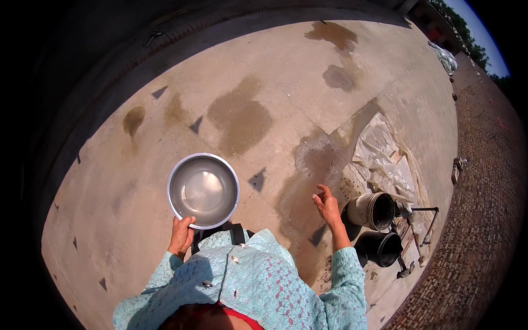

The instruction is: The person places a blue bag into a pink basin, then picks up a metal bowl and fills it with water from a tap. They carry the bowl of water into a brick room, pour it into a bucket, and then walk back out.

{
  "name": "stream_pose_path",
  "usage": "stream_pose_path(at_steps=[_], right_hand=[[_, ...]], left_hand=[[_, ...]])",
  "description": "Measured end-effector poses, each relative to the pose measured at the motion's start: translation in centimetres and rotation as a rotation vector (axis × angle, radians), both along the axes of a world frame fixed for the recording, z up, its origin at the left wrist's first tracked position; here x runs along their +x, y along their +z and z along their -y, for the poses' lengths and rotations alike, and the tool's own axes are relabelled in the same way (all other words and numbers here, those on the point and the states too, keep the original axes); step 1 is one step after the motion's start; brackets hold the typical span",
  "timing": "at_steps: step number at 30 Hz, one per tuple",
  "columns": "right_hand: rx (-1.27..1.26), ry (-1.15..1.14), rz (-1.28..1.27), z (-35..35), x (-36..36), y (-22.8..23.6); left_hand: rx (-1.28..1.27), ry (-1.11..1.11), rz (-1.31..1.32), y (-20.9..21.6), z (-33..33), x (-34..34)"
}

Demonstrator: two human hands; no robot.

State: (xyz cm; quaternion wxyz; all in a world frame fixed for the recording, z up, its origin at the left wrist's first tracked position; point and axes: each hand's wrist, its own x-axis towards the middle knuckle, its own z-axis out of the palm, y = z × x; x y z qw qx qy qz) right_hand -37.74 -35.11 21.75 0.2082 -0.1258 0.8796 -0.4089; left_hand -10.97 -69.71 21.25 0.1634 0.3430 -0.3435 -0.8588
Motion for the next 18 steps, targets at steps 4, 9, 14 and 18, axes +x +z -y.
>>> stream_pose_path(at_steps=[4,9,14,18], right_hand=[[0.183,-0.275,0.213,-7.6,2.2,-5.4],[0.144,-0.743,0.676,-11.7,6.3,-8.4],[0.217,-0.882,0.864,-12.9,-1.5,-13.2],[0.068,-0.777,0.68,-10.5,-16.2,-14.4]], left_hand=[[0.019,-0.102,0.01,0.4,3.4,-9.0],[0.001,-0.125,-0.014,1.0,5.7,-20.3],[-0.012,-0.129,-0.054,0.4,6.7,-30.4],[-0.017,-0.092,-0.045,2.2,7.0,-38.8]])
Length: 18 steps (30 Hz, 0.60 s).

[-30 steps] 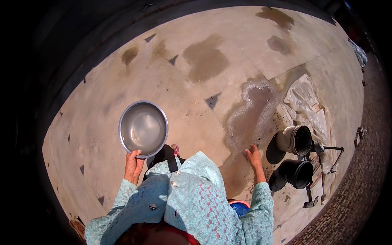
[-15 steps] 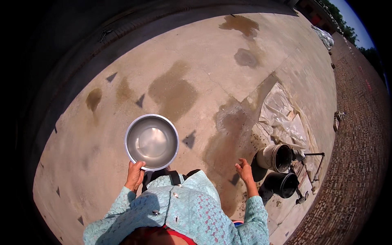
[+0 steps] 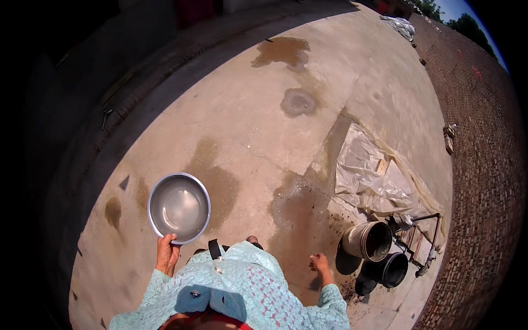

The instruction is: The person places a blue bag into a pink basin, then picks up a metal bowl and fills it with water from a tap. They carry the bowl of water into a brick room, pour it into a bucket, and then walk back out.

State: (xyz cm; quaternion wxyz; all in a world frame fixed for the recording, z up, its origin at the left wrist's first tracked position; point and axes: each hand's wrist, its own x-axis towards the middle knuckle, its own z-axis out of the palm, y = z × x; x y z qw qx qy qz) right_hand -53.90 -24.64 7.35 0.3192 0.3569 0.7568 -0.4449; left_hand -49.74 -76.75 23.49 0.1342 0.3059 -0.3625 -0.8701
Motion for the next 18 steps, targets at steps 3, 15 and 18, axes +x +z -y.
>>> stream_pose_path(at_steps=[3,15,18], right_hand=[[0.097,0.328,-0.223,2.6,-12.6,1.1],[0.127,0.623,-0.652,15.4,-40.6,14.5],[0.126,0.469,-0.474,9.5,-38.4,10.6]], left_hand=[[0.033,-0.025,0.03,0.4,-0.4,-6.3],[0.032,-0.213,0.037,-1.5,2.1,-29.9],[0.02,-0.263,0.042,-2.2,2.6,-35.9]])
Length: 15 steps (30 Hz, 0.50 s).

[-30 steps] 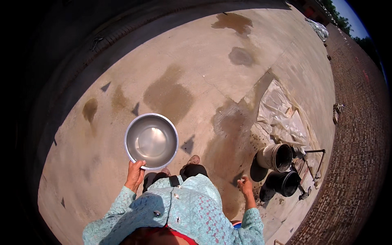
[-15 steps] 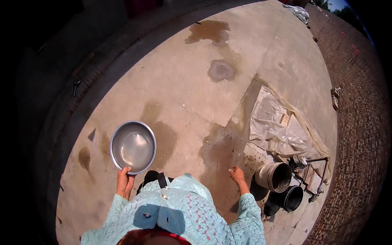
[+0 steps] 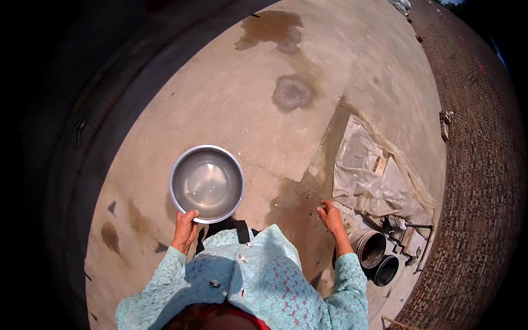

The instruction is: The person places a blue bag into a pink basin, then picks up a metal bowl and fills it with water from a tap. They carry the bowl of water into a brick room, pour it into a bucket, and then walk back out.

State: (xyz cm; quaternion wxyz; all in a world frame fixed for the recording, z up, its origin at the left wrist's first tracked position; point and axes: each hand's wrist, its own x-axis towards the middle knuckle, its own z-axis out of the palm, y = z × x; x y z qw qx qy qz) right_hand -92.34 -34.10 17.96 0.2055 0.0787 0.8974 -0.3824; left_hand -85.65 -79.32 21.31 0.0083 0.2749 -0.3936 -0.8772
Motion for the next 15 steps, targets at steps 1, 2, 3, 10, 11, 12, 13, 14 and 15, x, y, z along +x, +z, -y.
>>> stream_pose_path(at_steps=[1,2,3,10,11,12,13,14,15], right_hand=[[-0.018,-0.063,0.058,-2.3,1.4,-1.9],[0.026,-0.142,0.111,-4.0,3.0,-3.4],[0.072,-0.22,0.162,-5.2,4.9,-4.6],[-0.179,-0.847,0.648,-5.7,12.0,-7.7],[-0.115,-0.816,0.672,-5.3,9.6,-6.8],[-0.062,-0.796,0.684,-4.2,6.6,-5.2],[-0.101,-0.838,0.677,-5.7,5.0,-7.2],[-0.133,-0.883,0.675,-7.1,3.4,-8.4],[-0.166,-0.926,0.663,-8.4,1.2,-9.5]], left_hand=[[-0.017,-0.006,0.004,-0.2,0.2,-1.6],[-0.015,-0.041,-0.009,-1.7,1.1,-3.0],[-0.006,-0.055,0.004,-1.4,1.2,-4.6],[-0.012,-0.041,0.051,-0.1,-0.7,-18.3],[-0.016,-0.035,0.058,0.3,-0.9,-20.0],[-0.021,-0.038,0.043,0.7,-1.5,-22.1],[-0.027,-0.03,0.036,0.4,-2.0,-23.6],[-0.027,-0.022,0.038,0.1,-2.3,-24.8],[-0.024,-0.013,0.029,0.6,-3.0,-26.7]])
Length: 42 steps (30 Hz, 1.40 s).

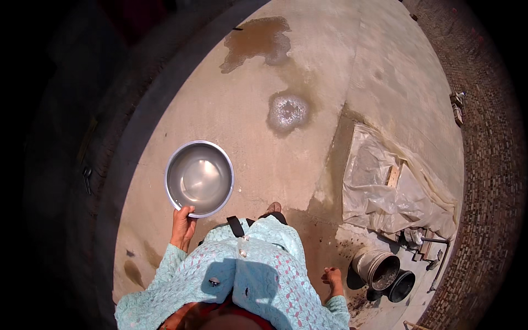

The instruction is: The person places a blue bag into a pink basin, then picks up a metal bowl and fills it with water from a tap. They carry the bowl of water into a brick room, pour it into a bucket, and then walk back out.

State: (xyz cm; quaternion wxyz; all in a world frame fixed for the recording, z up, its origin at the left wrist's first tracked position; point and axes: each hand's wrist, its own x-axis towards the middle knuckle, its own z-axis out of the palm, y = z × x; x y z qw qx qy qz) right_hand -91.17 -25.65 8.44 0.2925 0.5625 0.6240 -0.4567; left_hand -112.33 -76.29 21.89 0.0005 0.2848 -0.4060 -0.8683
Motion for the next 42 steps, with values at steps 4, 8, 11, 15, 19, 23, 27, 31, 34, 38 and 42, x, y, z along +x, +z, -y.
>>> stream_pose_path(at_steps=[4,8,11,15,19,23,27,31,34,38,42], right_hand=[[0.056,0.037,-0.195,-4.9,-13.7,-0.9],[0.218,0.432,-0.465,-7.6,-31.1,1.8],[0.293,0.663,-0.733,-4.8,-45.2,7.4],[0.365,0.814,-0.944,0.8,-57.8,13.5],[0.368,0.783,-0.881,0.9,-62.0,14.0],[0.351,0.769,-0.545,-4.9,-56.9,6.6],[0.191,0.25,-0.097,-6.5,-49.6,3.4],[0.074,0.04,0.085,-8.6,-50.4,2.7],[0.072,-0.051,0.084,-14.2,-55.8,0.6],[0.161,0.025,-0.208,-22.4,-73.0,0.6],[0.483,0.657,-0.618,-24.5,-97.2,7.2]], left_hand=[[0.024,0.026,-0.017,1.3,-2.3,-6.7],[0.017,-0.015,-0.003,1.1,-3.8,-13.6],[0.026,-0.034,-0.001,0.2,-4.4,-18.9],[0.034,-0.086,-0.004,-0.9,-5.1,-26.6],[0.031,-0.121,0.036,-0.6,-6.9,-35.1],[0.008,-0.196,0.04,-0.2,-7.9,-43.2],[0.004,-0.209,0.013,-0.7,-9.5,-51.1],[0.002,-0.19,-0.012,-2.1,-11.1,-58.0],[0.014,-0.137,0.012,-0.5,-14.6,-64.3],[0.046,-0.127,0.044,0.5,-17.6,-72.1],[0.059,-0.152,0.035,0.0,-20.0,-80.0]])
